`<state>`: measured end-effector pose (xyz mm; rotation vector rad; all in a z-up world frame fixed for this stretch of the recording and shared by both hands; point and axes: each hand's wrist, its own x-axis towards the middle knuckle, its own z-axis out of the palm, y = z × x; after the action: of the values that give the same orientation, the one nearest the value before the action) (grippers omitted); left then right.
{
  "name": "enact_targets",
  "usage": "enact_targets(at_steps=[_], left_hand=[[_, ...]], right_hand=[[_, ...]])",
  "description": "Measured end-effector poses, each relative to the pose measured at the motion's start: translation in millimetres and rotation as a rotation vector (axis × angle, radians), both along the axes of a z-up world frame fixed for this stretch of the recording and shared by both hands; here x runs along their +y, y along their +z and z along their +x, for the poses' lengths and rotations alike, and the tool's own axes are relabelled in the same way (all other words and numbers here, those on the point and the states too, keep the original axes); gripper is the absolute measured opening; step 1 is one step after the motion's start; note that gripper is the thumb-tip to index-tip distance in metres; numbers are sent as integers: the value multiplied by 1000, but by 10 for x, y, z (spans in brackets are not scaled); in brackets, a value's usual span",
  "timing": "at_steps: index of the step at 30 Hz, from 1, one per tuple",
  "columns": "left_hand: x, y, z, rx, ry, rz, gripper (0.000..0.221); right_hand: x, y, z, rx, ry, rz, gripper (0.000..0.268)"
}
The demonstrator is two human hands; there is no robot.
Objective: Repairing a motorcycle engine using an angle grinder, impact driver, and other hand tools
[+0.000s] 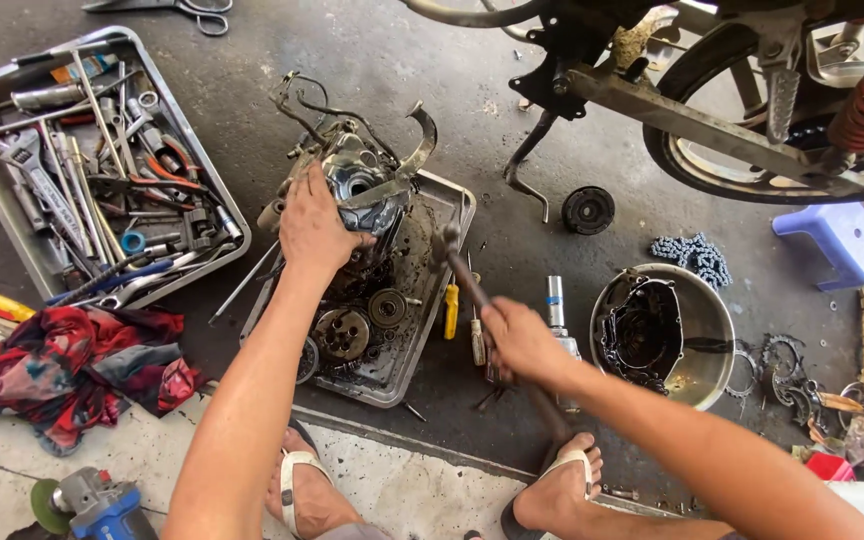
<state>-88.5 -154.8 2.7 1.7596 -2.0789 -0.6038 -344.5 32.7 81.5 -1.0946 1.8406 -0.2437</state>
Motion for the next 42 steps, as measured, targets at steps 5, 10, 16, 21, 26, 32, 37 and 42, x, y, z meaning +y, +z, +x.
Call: enact_targets(at_steps=[5,10,16,21,26,32,37,42], left_hand=[[-52,-162,28,-49,-4,14,130],[-31,-72,31,-156,3,13,147],[38,-55,172,-23,-33,-121,130],[44,-157,149,-59,-54,-124,137],[59,-173,128,-61,-44,-144,140],[195,-1,144,5,-38,-184,142],[107,3,137,-1,-47,-156,141],[72,-127,149,-57,-18,-108,141]], right_hand=[[-822,813,180,95,93,-446,27],[-1555,1138,226,53,251,-1115,16],[-1101,-146,-76,581,343,-363,29],[-1012,607,-459,758,369,-401,55],[-1448,1055,-154,399,35,-719,44],[-932,-819,-188,632,192,-506,36],[-744,-40,-260,485,245,-175,64],[-859,671,-144,-294,-363,-495,39]])
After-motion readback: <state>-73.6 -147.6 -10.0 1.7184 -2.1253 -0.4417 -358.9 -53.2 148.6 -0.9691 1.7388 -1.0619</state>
